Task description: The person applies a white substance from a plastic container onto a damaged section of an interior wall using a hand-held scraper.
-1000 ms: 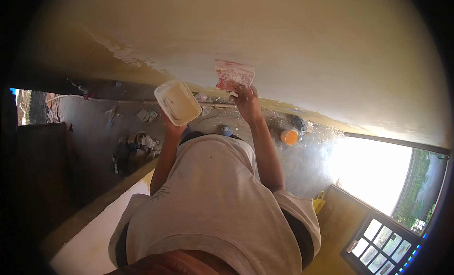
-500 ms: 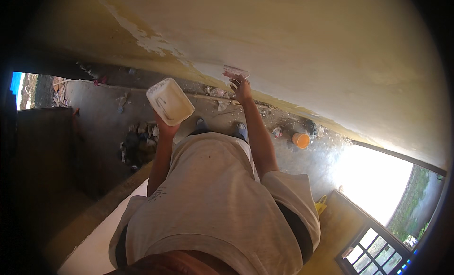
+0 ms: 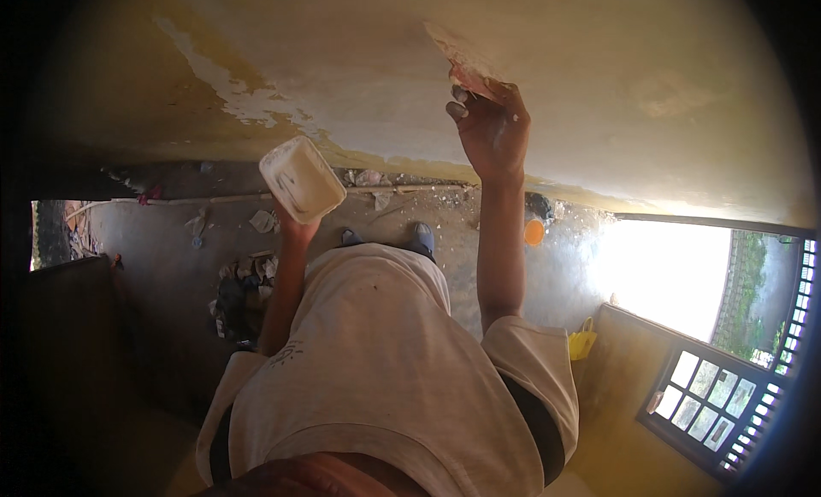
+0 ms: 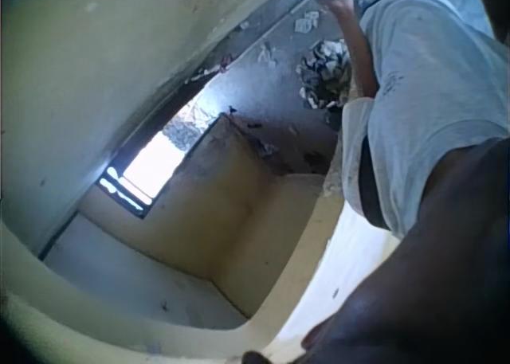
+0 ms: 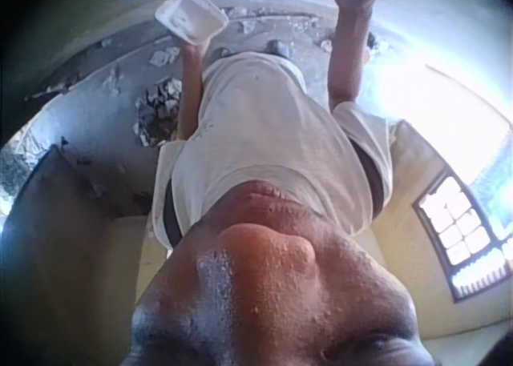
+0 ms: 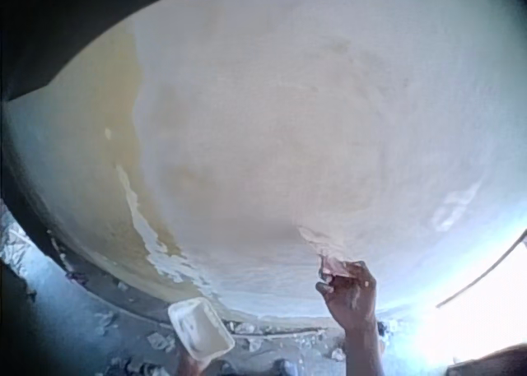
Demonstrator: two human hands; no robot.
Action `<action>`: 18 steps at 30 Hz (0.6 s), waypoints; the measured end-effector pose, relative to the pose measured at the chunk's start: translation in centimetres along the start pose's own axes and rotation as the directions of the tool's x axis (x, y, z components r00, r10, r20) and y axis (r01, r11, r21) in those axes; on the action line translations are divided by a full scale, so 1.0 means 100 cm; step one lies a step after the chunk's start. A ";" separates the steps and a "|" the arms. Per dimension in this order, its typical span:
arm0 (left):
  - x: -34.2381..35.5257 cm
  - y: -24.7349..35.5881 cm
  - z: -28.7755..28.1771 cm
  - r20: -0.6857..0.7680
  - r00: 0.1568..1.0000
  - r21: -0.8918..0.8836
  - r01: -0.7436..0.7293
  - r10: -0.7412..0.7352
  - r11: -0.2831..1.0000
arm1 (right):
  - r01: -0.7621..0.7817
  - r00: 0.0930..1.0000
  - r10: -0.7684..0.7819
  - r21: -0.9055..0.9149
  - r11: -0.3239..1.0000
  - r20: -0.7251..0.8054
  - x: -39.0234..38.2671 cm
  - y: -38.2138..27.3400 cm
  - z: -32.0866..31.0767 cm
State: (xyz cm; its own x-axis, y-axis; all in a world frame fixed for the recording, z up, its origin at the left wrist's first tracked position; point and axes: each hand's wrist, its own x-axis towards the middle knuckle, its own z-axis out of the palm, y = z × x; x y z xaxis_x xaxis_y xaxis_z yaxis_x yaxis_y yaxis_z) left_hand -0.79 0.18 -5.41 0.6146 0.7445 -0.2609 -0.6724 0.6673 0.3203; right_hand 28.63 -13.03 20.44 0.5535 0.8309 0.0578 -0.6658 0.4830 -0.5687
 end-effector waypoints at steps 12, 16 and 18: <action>-0.021 0.053 -0.039 -0.030 0.999 -0.056 -0.041 0.039 0.998 | -0.491 0.844 0.421 -0.161 0.856 -0.333 -0.007 0.244 -0.222; -0.029 0.069 -0.060 -0.028 0.994 -0.015 -0.108 0.108 0.994 | -0.597 0.711 0.406 -0.188 0.780 -0.574 0.018 0.285 -0.225; -0.031 0.075 -0.054 -0.058 0.990 0.013 -0.126 0.127 0.992 | -0.549 0.773 0.398 -0.206 0.810 -0.494 0.034 0.284 -0.217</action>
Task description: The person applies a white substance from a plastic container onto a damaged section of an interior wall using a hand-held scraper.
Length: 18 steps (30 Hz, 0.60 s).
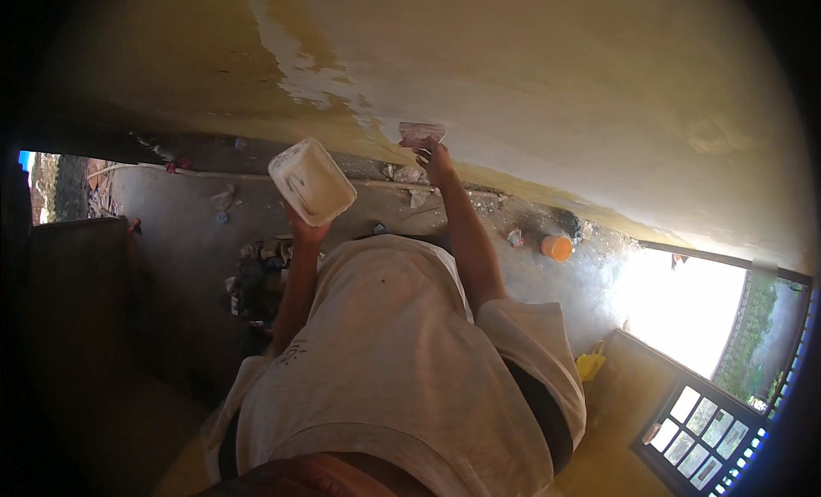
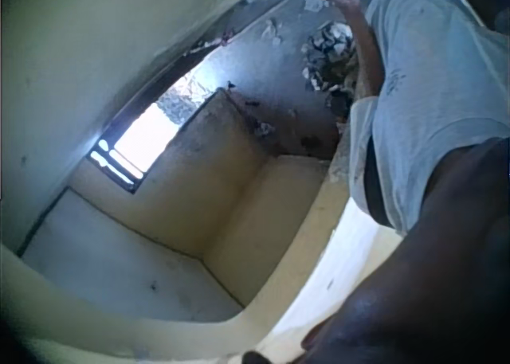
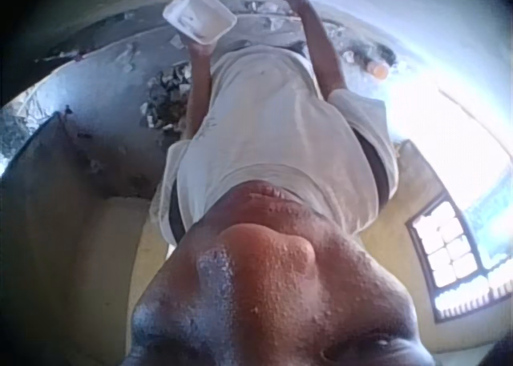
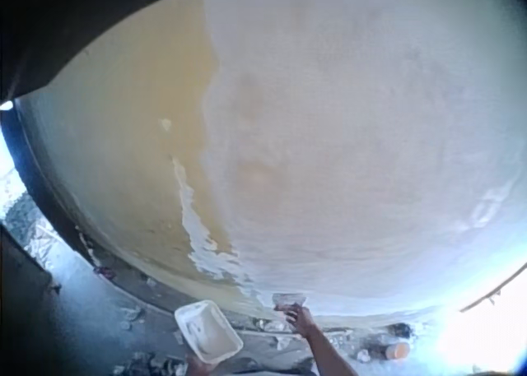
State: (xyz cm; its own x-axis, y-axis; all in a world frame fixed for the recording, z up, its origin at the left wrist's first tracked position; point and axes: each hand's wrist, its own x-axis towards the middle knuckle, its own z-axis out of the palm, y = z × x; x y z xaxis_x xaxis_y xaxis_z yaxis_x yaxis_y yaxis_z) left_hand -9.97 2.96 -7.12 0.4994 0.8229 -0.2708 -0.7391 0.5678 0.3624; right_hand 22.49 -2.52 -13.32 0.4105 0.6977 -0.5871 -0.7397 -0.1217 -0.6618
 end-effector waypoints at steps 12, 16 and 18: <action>0.006 0.001 0.009 0.390 0.820 0.853 -0.493 0.420 0.170 | 0.278 0.814 -0.429 0.385 0.880 0.392 -0.172 -0.182 0.135; 0.016 0.001 0.024 0.086 0.996 -0.106 0.043 -0.034 0.993 | 0.478 0.694 -0.627 0.424 0.769 0.354 -0.214 -0.199 0.142; 0.015 0.000 0.029 0.074 0.995 -0.135 0.072 -0.063 0.988 | 0.530 0.656 -0.667 0.413 0.740 0.354 -0.213 -0.192 0.133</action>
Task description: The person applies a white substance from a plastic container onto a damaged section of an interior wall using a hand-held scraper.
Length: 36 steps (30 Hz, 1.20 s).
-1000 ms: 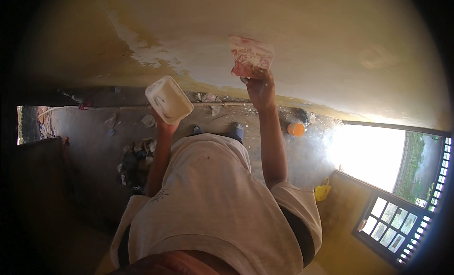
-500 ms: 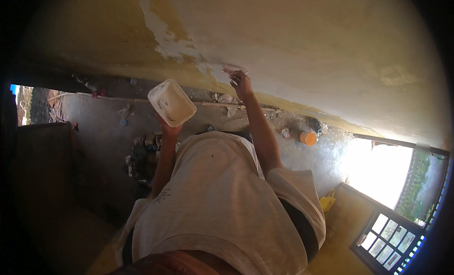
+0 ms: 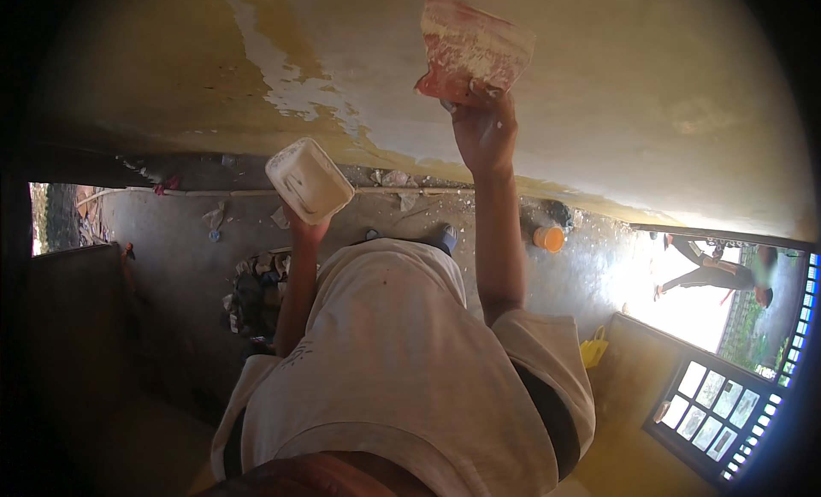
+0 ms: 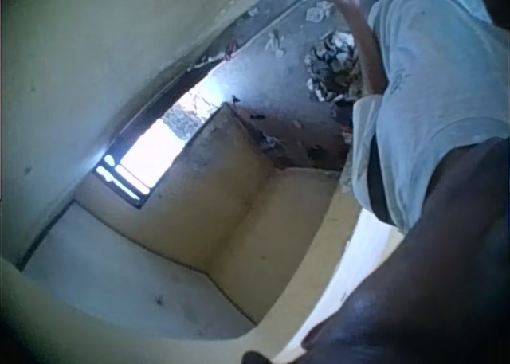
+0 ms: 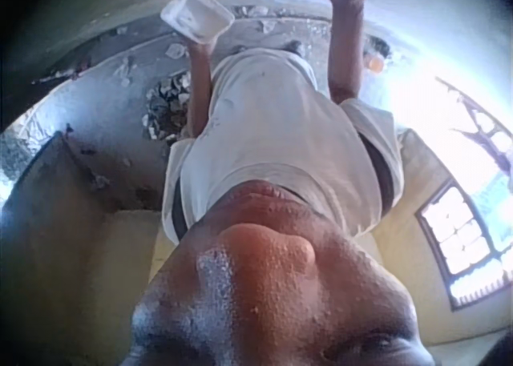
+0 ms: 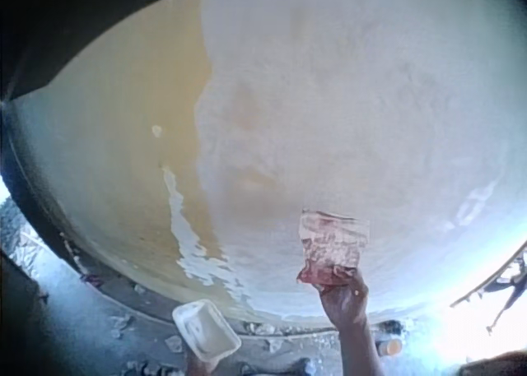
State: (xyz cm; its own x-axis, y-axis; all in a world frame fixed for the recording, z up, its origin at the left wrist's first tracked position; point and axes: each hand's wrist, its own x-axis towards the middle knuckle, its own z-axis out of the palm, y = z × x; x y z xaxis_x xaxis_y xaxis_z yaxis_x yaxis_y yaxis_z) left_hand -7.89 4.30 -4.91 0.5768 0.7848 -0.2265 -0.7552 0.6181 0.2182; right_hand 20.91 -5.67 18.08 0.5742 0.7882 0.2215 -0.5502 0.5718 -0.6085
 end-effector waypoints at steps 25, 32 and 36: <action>-0.026 0.015 -0.006 -0.047 0.992 0.217 -0.105 0.118 0.970 | -0.353 0.898 0.322 -0.054 0.934 -0.300 0.031 0.090 -0.072; -0.010 -0.010 0.025 0.103 0.994 0.239 0.005 -0.030 0.971 | -0.207 0.977 0.206 -0.494 0.844 -0.057 -0.033 0.027 -0.020; -0.004 -0.025 0.053 0.119 0.978 0.204 0.145 -0.172 0.968 | -0.099 0.909 0.413 -0.941 0.323 0.046 -0.055 0.030 0.006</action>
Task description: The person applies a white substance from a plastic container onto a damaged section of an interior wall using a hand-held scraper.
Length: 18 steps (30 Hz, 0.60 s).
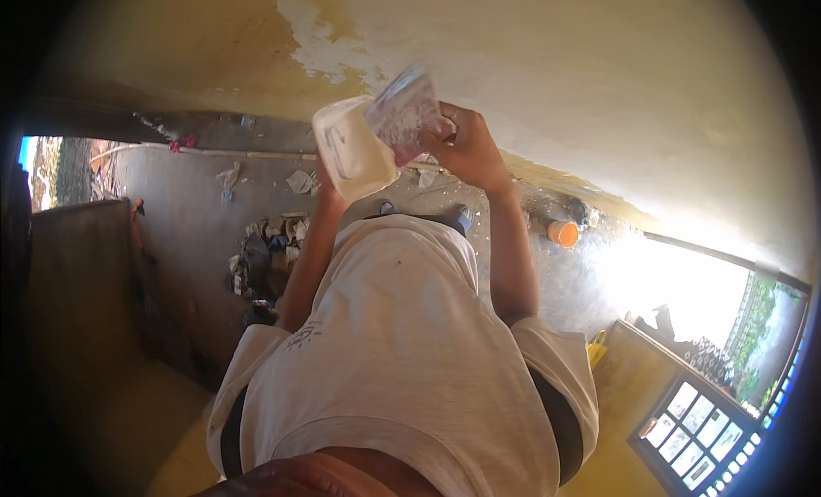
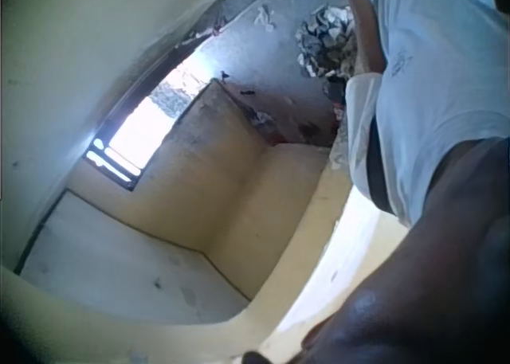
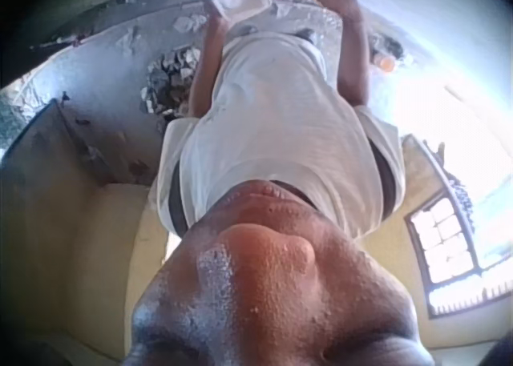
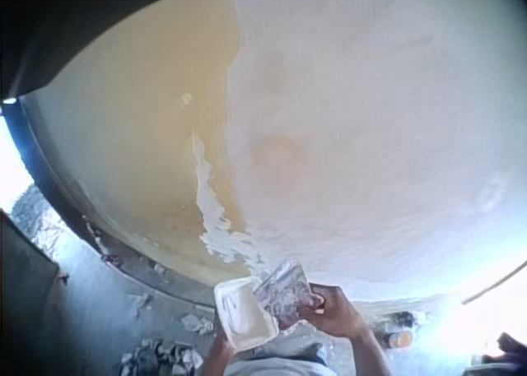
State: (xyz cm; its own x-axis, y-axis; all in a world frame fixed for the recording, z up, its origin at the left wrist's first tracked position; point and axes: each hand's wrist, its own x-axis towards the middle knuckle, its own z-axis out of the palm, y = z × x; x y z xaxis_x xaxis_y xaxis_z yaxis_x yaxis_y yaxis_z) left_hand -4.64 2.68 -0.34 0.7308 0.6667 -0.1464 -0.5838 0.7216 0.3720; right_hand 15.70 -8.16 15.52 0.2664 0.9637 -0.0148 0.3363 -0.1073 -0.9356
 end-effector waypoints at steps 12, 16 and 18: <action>-0.006 -0.016 0.010 -0.080 0.996 -0.003 0.047 -0.047 0.999 | 0.236 0.946 -0.288 -0.294 0.926 -0.149 0.006 0.038 0.086; -0.009 -0.025 -0.004 -0.152 0.988 -0.042 0.009 -0.016 0.999 | 0.065 0.966 -0.115 -0.214 0.975 -0.230 0.003 0.023 0.073; -0.008 -0.029 0.003 -0.124 0.992 -0.015 0.006 -0.008 1.000 | 0.200 0.948 -0.244 -0.213 0.957 -0.206 0.003 0.043 0.080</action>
State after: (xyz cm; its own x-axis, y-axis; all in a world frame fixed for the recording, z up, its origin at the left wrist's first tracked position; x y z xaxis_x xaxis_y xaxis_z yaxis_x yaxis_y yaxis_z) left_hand -3.39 -0.03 -1.03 0.6862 0.6787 -0.2617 -0.5845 0.7287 0.3569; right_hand 10.02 -6.34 8.73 0.3567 0.8891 0.2867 0.5670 0.0379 -0.8229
